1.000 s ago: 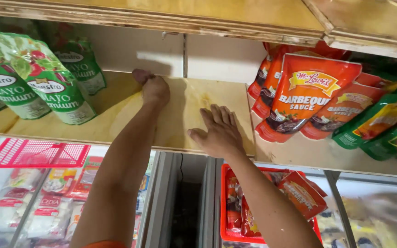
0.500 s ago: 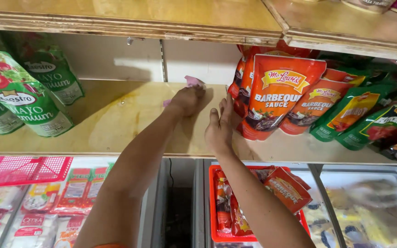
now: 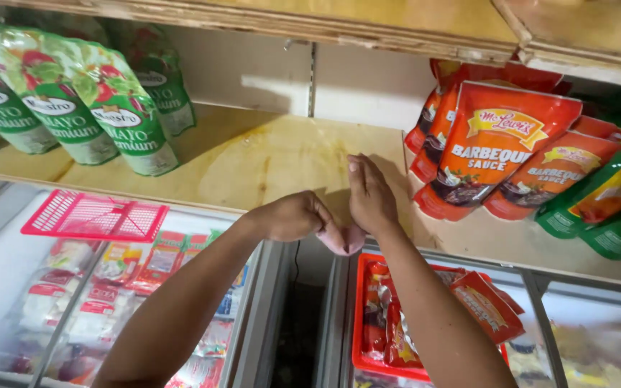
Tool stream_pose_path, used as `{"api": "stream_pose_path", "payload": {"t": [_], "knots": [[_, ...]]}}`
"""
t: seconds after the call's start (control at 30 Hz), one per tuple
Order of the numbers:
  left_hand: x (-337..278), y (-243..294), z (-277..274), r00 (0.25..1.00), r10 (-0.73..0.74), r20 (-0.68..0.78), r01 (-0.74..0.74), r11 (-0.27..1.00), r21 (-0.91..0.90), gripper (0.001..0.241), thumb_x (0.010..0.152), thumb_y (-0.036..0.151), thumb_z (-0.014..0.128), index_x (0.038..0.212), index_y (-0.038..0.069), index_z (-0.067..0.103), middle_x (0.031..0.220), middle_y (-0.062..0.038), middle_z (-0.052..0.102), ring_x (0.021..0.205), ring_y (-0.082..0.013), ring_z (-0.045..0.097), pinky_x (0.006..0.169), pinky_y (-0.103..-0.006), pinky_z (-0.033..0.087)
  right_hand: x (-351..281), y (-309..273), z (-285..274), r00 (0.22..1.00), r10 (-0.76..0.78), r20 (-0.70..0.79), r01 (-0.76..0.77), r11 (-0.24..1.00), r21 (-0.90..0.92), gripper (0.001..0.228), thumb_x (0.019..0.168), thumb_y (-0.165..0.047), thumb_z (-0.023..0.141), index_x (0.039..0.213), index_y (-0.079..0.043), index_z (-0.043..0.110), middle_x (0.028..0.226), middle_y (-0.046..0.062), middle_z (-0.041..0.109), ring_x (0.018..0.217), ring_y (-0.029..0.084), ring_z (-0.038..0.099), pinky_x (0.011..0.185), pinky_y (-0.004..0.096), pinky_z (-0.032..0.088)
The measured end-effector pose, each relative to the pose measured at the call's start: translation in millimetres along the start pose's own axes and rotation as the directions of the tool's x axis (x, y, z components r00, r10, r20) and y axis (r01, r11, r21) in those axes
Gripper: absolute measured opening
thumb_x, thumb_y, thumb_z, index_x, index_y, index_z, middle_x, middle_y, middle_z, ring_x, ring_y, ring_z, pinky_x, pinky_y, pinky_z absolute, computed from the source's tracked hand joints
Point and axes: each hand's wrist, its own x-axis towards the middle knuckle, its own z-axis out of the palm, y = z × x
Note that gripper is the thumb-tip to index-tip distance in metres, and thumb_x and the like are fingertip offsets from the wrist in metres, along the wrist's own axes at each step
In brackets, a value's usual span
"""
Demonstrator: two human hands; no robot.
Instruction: Stocking sauce and mayonnaise packets on grocery store shelves and wiping the shelves clean with a cloth.
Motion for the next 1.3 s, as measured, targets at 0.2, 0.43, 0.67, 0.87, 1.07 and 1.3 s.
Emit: {"api": "stream_pose_path", "payload": {"t": [0.2, 0.43, 0.67, 0.87, 1.07, 1.3], "knots": [[-37.4, -27.3, -53.6, 0.662, 0.242, -0.709, -0.206, 0.969, 0.138, 0.042, 0.087, -0.007, 0.044, 0.11, 0.001, 0.077, 0.108, -0.011, 0.081, 0.103, -0.0195, 0.074, 0.098, -0.032, 0.056, 6.8, 9.4, 2.7, 0.988, 0.146, 0.043, -0.143, 0.988, -0.058, 0.059, 0.104, -0.052, 0.036, 0.135, -0.009, 0.061, 0.142, 0.016, 0.059, 0.134, 0.034, 0.052, 0.112, 0.044, 0.039], [-58.0, -99.9, -109.1, 0.349, 0.207, -0.914, 0.139, 0.953, 0.269, 0.026, 0.103, 0.007, 0.045, 0.123, 0.009, 0.062, 0.117, -0.017, 0.069, 0.111, -0.0357, 0.066, 0.096, -0.0446, 0.052, 7.4, 3.5, 6.6, 0.995, 0.089, 0.053, -0.074, 0.969, -0.238, 0.066, 0.099, -0.06, 0.044, 0.138, -0.009, 0.059, 0.145, 0.015, 0.057, 0.137, 0.032, 0.05, 0.113, 0.043, 0.038], [-70.5, -84.0, -25.0, 0.63, 0.413, -0.657, 0.184, 0.743, 0.643, 0.041, 0.087, 0.006, 0.055, 0.121, 0.015, 0.076, 0.124, -0.015, 0.072, 0.112, -0.0356, 0.069, 0.099, -0.0456, 0.053, 0.4, -14.8, -1.2, 0.976, 0.204, 0.073, -0.18, 0.952, -0.248, 0.066, 0.097, -0.06, 0.045, 0.138, -0.011, 0.059, 0.147, 0.013, 0.056, 0.138, 0.031, 0.05, 0.114, 0.042, 0.038], [-95.7, 4.4, 55.1, 0.931, 0.209, -0.3, -0.229, 0.973, -0.032, 0.052, 0.084, -0.016, 0.042, 0.119, 0.004, 0.074, 0.115, -0.01, 0.077, 0.092, -0.0196, 0.074, 0.085, -0.0338, 0.061, 2.3, -11.5, 3.1, 0.973, 0.217, 0.074, -0.19, 0.944, -0.27, 0.065, 0.098, -0.059, 0.045, 0.139, -0.01, 0.059, 0.146, 0.013, 0.057, 0.137, 0.031, 0.051, 0.114, 0.043, 0.039], [-68.5, -42.4, -48.6, 0.577, 0.163, -0.8, -0.064, 0.986, 0.155, 0.045, 0.079, -0.008, 0.057, 0.12, 0.005, 0.072, 0.11, -0.013, 0.076, 0.086, -0.0248, 0.071, 0.077, -0.0376, 0.057, -1.4, -26.5, -0.9, 0.96, 0.255, 0.12, -0.205, 0.924, -0.322, 0.063, 0.099, -0.057, 0.045, 0.14, -0.011, 0.056, 0.15, 0.011, 0.053, 0.142, 0.029, 0.045, 0.117, 0.042, 0.035], [34.8, -182.4, -83.8, 0.634, 0.589, -0.502, 0.184, 0.515, 0.837, 0.037, 0.101, 0.019, 0.04, 0.121, 0.003, 0.067, 0.124, -0.028, 0.067, 0.116, -0.0415, 0.065, 0.098, -0.0459, 0.05, 6.3, 4.1, 14.6, 0.987, 0.162, 0.016, -0.142, 0.906, -0.398, 0.053, 0.099, -0.04, 0.052, 0.139, -0.005, 0.055, 0.151, 0.021, 0.046, 0.145, 0.035, 0.037, 0.119, 0.044, 0.029]]}}
